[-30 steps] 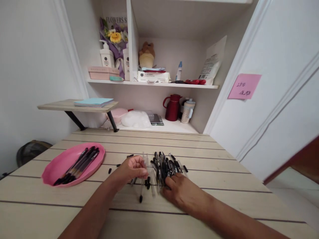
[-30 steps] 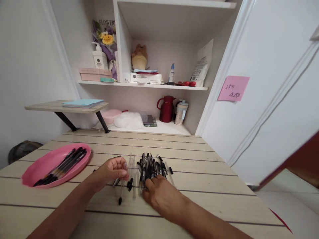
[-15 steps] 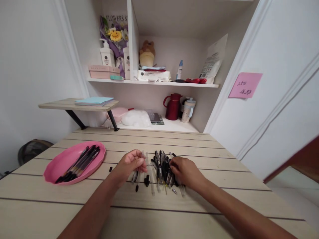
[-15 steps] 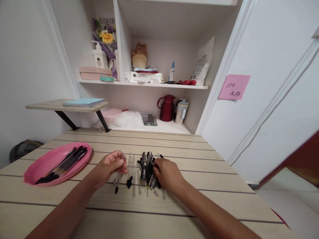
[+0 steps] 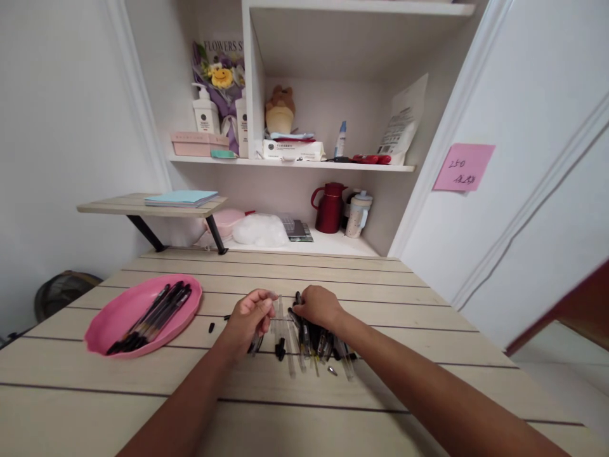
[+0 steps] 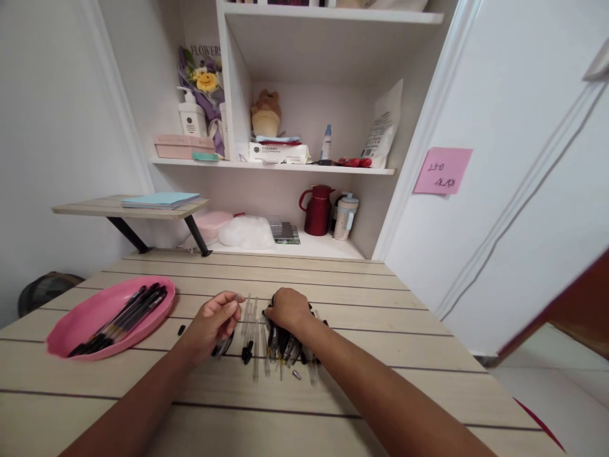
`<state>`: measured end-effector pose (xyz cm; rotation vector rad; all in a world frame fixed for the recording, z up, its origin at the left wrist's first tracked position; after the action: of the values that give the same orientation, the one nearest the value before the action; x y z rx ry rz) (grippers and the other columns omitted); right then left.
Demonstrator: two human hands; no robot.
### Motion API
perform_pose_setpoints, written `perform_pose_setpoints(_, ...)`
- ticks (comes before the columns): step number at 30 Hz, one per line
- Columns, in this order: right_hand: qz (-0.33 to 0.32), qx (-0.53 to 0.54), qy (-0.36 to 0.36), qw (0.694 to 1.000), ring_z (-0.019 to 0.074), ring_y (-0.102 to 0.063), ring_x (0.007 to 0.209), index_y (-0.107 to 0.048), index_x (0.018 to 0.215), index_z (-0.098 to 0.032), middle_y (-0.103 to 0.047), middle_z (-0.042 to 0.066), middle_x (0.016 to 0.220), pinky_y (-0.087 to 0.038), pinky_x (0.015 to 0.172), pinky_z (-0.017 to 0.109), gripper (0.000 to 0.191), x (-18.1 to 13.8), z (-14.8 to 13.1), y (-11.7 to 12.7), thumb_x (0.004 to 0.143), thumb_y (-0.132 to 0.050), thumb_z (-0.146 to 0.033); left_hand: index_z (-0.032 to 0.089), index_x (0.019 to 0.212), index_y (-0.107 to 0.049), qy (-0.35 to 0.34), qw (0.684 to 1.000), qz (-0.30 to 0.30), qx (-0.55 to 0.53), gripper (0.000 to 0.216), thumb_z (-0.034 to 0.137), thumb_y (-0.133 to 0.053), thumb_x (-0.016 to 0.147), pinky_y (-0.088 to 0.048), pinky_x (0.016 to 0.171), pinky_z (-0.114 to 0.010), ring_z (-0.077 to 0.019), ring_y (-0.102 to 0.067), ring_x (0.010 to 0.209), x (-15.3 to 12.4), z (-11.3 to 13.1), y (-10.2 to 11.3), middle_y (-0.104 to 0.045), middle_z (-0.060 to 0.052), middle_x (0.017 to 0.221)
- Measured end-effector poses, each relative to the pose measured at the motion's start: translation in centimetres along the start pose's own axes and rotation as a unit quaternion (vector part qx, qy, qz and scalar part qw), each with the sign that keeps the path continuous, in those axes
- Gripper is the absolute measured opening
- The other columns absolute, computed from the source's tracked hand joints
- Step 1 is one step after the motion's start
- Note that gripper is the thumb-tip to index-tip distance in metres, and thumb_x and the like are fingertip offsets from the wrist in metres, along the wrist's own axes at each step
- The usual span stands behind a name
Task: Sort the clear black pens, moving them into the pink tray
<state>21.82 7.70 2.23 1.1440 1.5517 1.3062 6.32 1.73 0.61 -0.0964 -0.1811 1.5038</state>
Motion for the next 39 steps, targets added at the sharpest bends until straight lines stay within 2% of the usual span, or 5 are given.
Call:
perform_pose_setpoints(10,-0.021,0.023,-0.044,0.999,0.0231,-0.062,0.078,-0.066,0.086,-0.015,-0.066,0.013,0.088,-0.042,0.057,0.026,0.029,0.45,0.18,-1.01,0.065,-0.053,-0.028,0.014,0.088,-0.056,0.007,1.000,-0.010,0.028,0.028,0.034,-0.059,0.068,-0.028,0.035,-0.017,-0.0033,-0.039,0.036,-0.10,-0.50,-0.55,-0.051,0.004,0.057)
perform_pose_setpoints(23,-0.025,0.026,-0.041,0.998,0.0250,-0.061,0.081,-0.066,0.087,-0.015,-0.066,0.014,0.088,-0.044,0.060,0.028,0.038,0.14,-0.42,-1.00,0.060,-0.059,-0.040,0.014,0.089,-0.057,0.017,0.999,-0.010,0.033,0.028,0.032,-0.059,0.068,-0.028,0.035,-0.016,-0.0035,-0.040,0.037,-0.51,-0.23,-0.90,-0.052,0.003,0.057)
perform_pose_setpoints(31,-0.020,0.065,-0.042,0.997,0.0252,-0.062,0.077,-0.067,0.078,-0.013,-0.067,0.015,0.082,-0.042,0.056,0.027,0.027,-0.04,-0.30,-0.91,0.059,-0.059,-0.031,0.014,0.088,-0.057,0.019,0.999,-0.011,0.026,0.025,0.030,-0.059,0.068,-0.028,0.035,-0.016,-0.0035,-0.040,0.037,-0.39,-0.52,-0.83,-0.052,0.004,0.057)
perform_pose_setpoints(36,-0.005,0.125,-0.036,0.991,0.0203,-0.062,0.063,-0.065,0.063,-0.013,-0.067,0.012,0.069,-0.039,0.048,0.023,0.015,-0.21,-0.06,-0.77,0.061,-0.055,-0.024,0.014,0.086,-0.058,0.029,0.999,-0.025,-0.019,0.020,0.026,-0.058,0.069,-0.027,0.036,-0.016,-0.0034,-0.041,0.038,-0.15,-0.79,-0.60,-0.053,0.003,0.059)
perform_pose_setpoints(39,0.010,0.202,-0.015,0.979,0.0133,-0.058,0.050,-0.060,0.063,-0.014,-0.065,0.007,0.059,-0.037,0.043,0.020,0.022,-0.40,0.11,-0.37,0.072,-0.044,-0.026,0.014,0.086,-0.058,0.034,0.996,-0.041,-0.076,0.017,0.022,-0.056,0.071,-0.028,0.038,-0.017,-0.0039,-0.042,0.041,-0.12,-0.86,-0.52,-0.055,0.001,0.063)
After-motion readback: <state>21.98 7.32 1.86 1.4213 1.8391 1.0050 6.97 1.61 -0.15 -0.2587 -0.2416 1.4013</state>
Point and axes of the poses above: each hand's wrist, its own x-axis towards the middle knuckle, its own y-axis out of the back of the hand, z = x × y, the point moved 2 cm from there along x, towards the middle knuckle
